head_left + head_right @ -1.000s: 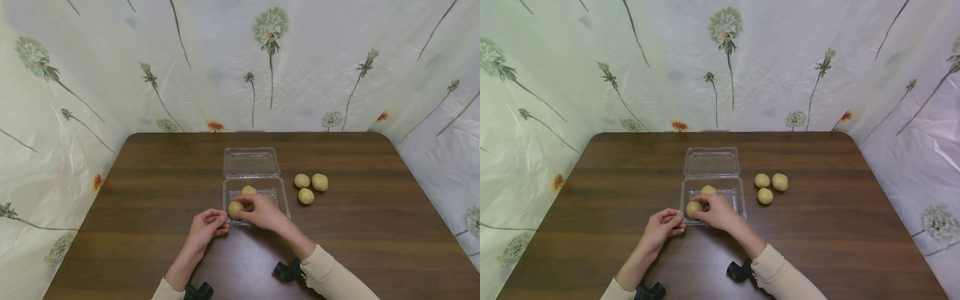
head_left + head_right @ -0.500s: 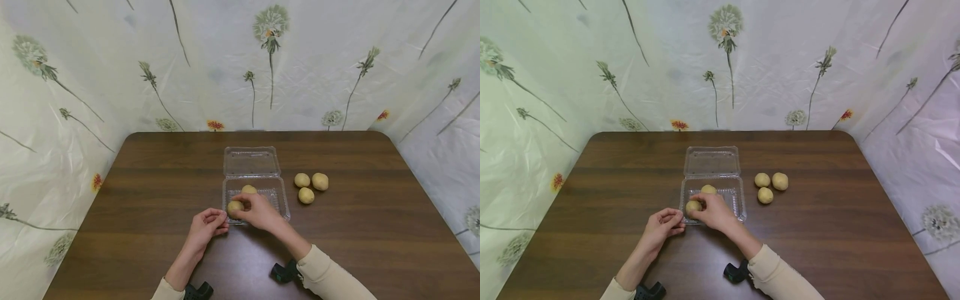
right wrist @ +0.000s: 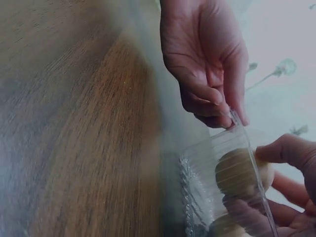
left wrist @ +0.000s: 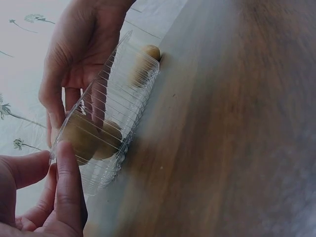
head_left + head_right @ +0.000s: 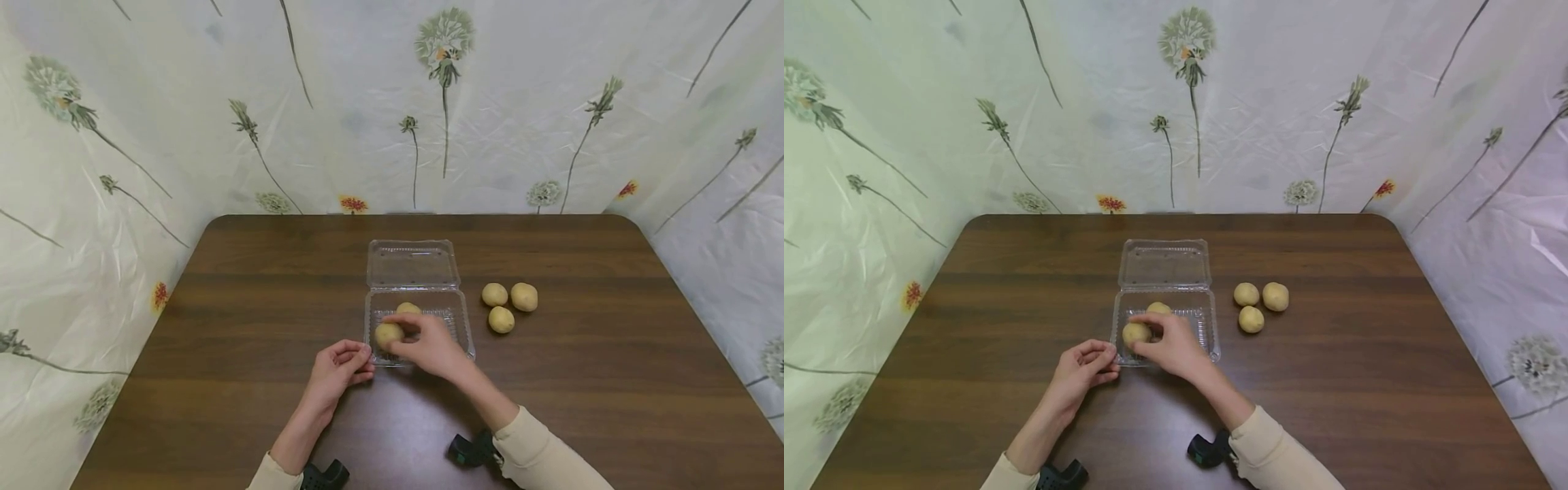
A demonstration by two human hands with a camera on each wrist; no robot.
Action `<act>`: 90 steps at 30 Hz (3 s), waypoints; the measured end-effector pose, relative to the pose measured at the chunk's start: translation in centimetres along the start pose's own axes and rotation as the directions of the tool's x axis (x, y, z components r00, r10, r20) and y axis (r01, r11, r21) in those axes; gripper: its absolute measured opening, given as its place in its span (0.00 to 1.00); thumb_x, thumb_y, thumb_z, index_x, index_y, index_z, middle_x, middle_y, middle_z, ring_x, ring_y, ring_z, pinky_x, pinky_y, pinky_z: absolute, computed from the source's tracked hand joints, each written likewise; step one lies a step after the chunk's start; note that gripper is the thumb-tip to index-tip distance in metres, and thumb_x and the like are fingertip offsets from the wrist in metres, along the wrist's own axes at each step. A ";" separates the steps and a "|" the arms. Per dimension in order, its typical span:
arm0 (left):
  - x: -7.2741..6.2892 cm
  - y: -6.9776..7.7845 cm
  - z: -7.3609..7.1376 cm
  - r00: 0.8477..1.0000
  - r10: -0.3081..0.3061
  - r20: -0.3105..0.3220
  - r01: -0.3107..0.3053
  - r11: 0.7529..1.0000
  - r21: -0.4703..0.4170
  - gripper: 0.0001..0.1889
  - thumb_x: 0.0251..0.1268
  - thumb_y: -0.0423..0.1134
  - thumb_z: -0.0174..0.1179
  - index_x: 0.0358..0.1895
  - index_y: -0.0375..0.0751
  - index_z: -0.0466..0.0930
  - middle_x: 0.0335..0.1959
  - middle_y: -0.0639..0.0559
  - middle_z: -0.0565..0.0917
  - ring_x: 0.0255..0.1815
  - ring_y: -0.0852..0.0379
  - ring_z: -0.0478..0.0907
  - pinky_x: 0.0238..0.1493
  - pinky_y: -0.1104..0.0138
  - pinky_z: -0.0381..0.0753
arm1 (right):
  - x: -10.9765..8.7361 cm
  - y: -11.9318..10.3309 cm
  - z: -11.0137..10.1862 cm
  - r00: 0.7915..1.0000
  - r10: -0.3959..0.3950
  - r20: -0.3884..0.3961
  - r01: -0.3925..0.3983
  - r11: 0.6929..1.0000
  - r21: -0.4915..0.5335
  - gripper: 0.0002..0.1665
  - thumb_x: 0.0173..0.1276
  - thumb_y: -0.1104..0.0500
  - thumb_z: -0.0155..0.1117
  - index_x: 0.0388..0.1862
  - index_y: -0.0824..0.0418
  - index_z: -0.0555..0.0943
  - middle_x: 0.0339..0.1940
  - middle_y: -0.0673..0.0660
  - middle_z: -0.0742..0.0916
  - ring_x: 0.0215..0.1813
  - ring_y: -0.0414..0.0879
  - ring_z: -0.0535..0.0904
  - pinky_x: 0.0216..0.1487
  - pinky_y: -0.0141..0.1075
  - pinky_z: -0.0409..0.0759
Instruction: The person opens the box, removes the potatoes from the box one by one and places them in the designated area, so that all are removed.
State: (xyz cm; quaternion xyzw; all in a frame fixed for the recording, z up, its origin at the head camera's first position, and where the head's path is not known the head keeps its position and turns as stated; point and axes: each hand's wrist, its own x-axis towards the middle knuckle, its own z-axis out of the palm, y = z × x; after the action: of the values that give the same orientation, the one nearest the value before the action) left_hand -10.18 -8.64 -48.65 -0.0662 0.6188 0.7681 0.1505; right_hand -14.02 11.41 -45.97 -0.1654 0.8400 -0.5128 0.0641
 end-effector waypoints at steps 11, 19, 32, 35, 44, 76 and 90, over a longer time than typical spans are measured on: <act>0.1 -0.1 0.0 1.000 -0.005 -0.007 0.005 1.000 -0.013 0.13 0.67 0.34 0.64 0.45 0.25 0.77 0.32 0.42 0.83 0.31 0.55 0.83 0.39 0.62 0.86 | -1.1 0.2 -1.4 1.000 0.024 0.018 -0.026 0.990 0.138 0.23 0.60 0.56 0.74 0.55 0.56 0.83 0.55 0.55 0.84 0.55 0.50 0.81 0.51 0.38 0.82; 0.2 -0.2 0.1 1.000 -0.004 -0.007 0.004 1.000 -0.013 0.13 0.67 0.34 0.64 0.44 0.25 0.76 0.31 0.43 0.82 0.31 0.56 0.83 0.39 0.63 0.86 | -2.2 0.2 -2.1 1.000 0.008 0.028 -0.014 0.978 0.206 0.25 0.62 0.59 0.73 0.59 0.61 0.80 0.60 0.58 0.81 0.59 0.53 0.78 0.52 0.38 0.81; 0.0 0.0 0.2 1.000 -0.009 -0.010 0.009 1.000 0.002 0.16 0.66 0.35 0.65 0.47 0.24 0.76 0.32 0.41 0.82 0.31 0.55 0.83 0.39 0.64 0.86 | -3.6 0.5 -3.5 0.999 0.045 0.026 -0.049 0.982 0.183 0.25 0.63 0.54 0.73 0.58 0.59 0.81 0.62 0.54 0.80 0.60 0.51 0.78 0.53 0.36 0.81; 0.0 0.0 0.1 1.000 -0.010 -0.008 0.010 1.000 0.005 0.17 0.66 0.36 0.65 0.47 0.24 0.75 0.32 0.42 0.82 0.31 0.55 0.83 0.39 0.64 0.86 | -3.8 0.4 -3.7 0.999 0.040 0.022 -0.043 0.982 0.184 0.25 0.63 0.55 0.73 0.58 0.59 0.81 0.61 0.53 0.81 0.59 0.50 0.79 0.52 0.36 0.81; 0.1 -0.1 0.1 1.000 -0.017 -0.012 0.017 1.000 0.016 0.17 0.65 0.37 0.65 0.47 0.24 0.76 0.33 0.42 0.83 0.31 0.55 0.83 0.40 0.63 0.86 | -4.4 0.3 -4.5 0.999 0.039 0.014 -0.041 0.981 0.191 0.25 0.62 0.56 0.73 0.59 0.58 0.81 0.60 0.53 0.82 0.60 0.51 0.78 0.53 0.37 0.81; -0.1 0.0 0.3 1.000 -0.006 -0.017 0.006 1.000 0.019 0.16 0.66 0.35 0.64 0.47 0.24 0.76 0.32 0.43 0.83 0.31 0.55 0.83 0.39 0.64 0.86 | -7.2 1.6 -7.0 0.997 0.049 -0.057 -0.033 0.968 0.249 0.25 0.63 0.62 0.72 0.58 0.64 0.80 0.57 0.58 0.83 0.58 0.55 0.79 0.52 0.34 0.81; 0.1 0.0 0.0 1.000 -0.019 -0.013 0.020 0.999 0.029 0.14 0.65 0.37 0.65 0.45 0.29 0.78 0.34 0.42 0.83 0.33 0.54 0.83 0.41 0.62 0.86 | -8.4 1.8 -7.8 0.993 0.083 -0.080 -0.060 0.964 0.257 0.25 0.63 0.62 0.72 0.59 0.63 0.79 0.56 0.59 0.83 0.59 0.56 0.78 0.51 0.33 0.81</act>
State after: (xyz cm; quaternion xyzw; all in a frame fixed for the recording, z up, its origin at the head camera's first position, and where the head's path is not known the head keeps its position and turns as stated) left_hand -10.27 -8.57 -48.71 -0.0749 0.6303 0.7570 0.1551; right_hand -8.69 21.63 -44.46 -0.1021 0.7747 -0.6206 0.0653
